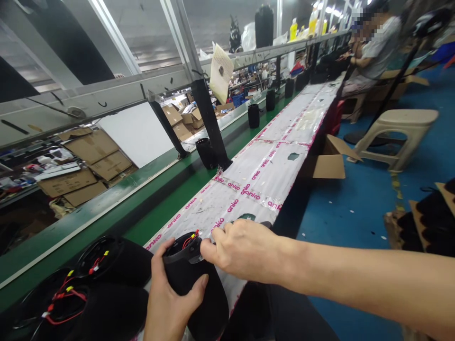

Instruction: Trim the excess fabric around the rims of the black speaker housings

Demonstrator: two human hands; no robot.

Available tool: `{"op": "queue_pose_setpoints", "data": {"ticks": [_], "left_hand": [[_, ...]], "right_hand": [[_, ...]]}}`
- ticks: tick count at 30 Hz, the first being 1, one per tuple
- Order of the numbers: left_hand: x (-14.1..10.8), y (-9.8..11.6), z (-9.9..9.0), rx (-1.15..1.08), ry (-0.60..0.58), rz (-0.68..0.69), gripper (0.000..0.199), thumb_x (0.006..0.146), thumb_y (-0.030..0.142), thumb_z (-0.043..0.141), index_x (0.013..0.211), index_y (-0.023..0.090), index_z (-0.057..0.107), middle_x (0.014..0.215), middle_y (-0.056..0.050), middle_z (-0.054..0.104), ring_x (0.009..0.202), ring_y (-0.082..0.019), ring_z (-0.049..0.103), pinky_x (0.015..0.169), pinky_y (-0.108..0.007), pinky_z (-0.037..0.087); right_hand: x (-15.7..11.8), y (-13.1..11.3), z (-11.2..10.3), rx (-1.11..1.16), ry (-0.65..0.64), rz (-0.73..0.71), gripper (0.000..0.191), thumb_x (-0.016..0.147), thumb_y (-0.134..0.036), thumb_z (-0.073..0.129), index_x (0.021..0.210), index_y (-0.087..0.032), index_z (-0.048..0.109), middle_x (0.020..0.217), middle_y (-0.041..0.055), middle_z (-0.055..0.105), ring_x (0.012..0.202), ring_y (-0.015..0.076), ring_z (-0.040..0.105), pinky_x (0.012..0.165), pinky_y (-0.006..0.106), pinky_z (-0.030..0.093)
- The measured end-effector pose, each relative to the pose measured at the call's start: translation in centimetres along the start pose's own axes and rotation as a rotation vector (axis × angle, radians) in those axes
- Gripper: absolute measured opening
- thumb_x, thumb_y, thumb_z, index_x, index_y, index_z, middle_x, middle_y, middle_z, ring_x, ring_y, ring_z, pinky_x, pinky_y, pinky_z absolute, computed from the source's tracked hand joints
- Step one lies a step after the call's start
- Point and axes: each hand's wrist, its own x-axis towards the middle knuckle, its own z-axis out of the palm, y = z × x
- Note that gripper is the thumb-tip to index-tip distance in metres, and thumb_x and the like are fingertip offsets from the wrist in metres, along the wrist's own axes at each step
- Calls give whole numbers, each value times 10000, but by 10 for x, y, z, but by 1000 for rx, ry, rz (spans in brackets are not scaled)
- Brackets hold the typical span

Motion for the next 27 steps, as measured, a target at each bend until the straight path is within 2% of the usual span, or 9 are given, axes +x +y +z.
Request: {"op": "queue_pose_setpoints", "data": {"ticks": [5,11,13,15,17,18,21,24,27], "left_hand": [[2,0,0,10,-15,12,785,611,315,739,1342,229,466,1157,-77,658,1053,-305,654,1025,-496,490],[4,-4,-1,-1,-28,79,768,639,319,708,1356,200,461,1274,-117,620,1175,-320,614,1081,-503,452],[7,-8,-3,-53,-34,83,789,639,362,726,1364,194,465,1326,-124,599,1236,-330,584,1117,-499,417],[9,-13,-6,-103,-39,37,847,643,438,746,1397,194,447,1332,-124,601,1247,-339,579,1119,-500,411],[10,-16,-9,-130,-45,-15,906,648,488,752,1436,198,414,1301,-119,620,1196,-335,611,1077,-492,450],[10,-17,-10,-131,-46,-21,921,650,487,753,1451,200,401,1304,-117,619,1187,-332,617,1068,-486,459],[7,-16,-10,-99,-35,11,917,661,427,747,1471,194,386,1369,-130,583,1245,-333,584,1109,-490,428],[4,-13,-6,-122,-44,34,931,691,420,732,1504,184,344,1404,-143,571,1290,-333,564,1117,-487,433],[0,-13,-4,-132,-43,31,988,695,440,754,1539,202,298,1457,-143,541,1331,-333,541,1116,-479,445]], "right_hand": [[2,6,5,44,-13,-30,184,876,-66,494,1025,-172,513,757,11,594,549,159,529,479,314,261],[3,6,5,141,-50,-4,92,943,-127,486,999,-192,518,759,3,612,560,168,551,466,314,260],[2,6,4,248,32,12,73,1007,-230,468,994,-196,531,758,-5,623,570,166,563,475,313,288],[0,6,1,398,207,37,190,1051,-312,416,1027,-180,551,788,8,645,619,166,593,517,311,358],[0,7,-2,552,375,127,241,1070,-319,385,1082,-157,563,837,27,668,688,159,624,592,303,421],[1,7,-4,619,415,185,243,1072,-321,397,1104,-152,568,858,31,675,716,155,635,626,296,439],[7,6,-8,768,334,315,237,1022,-351,551,1170,-168,579,966,33,692,795,156,662,693,280,470],[16,2,-8,856,206,270,412,941,-327,686,1308,-205,542,1231,62,654,1016,194,662,810,291,497],[23,0,-4,952,131,207,388,923,-261,704,1284,-217,569,1250,44,641,1088,188,635,877,287,491]]}}
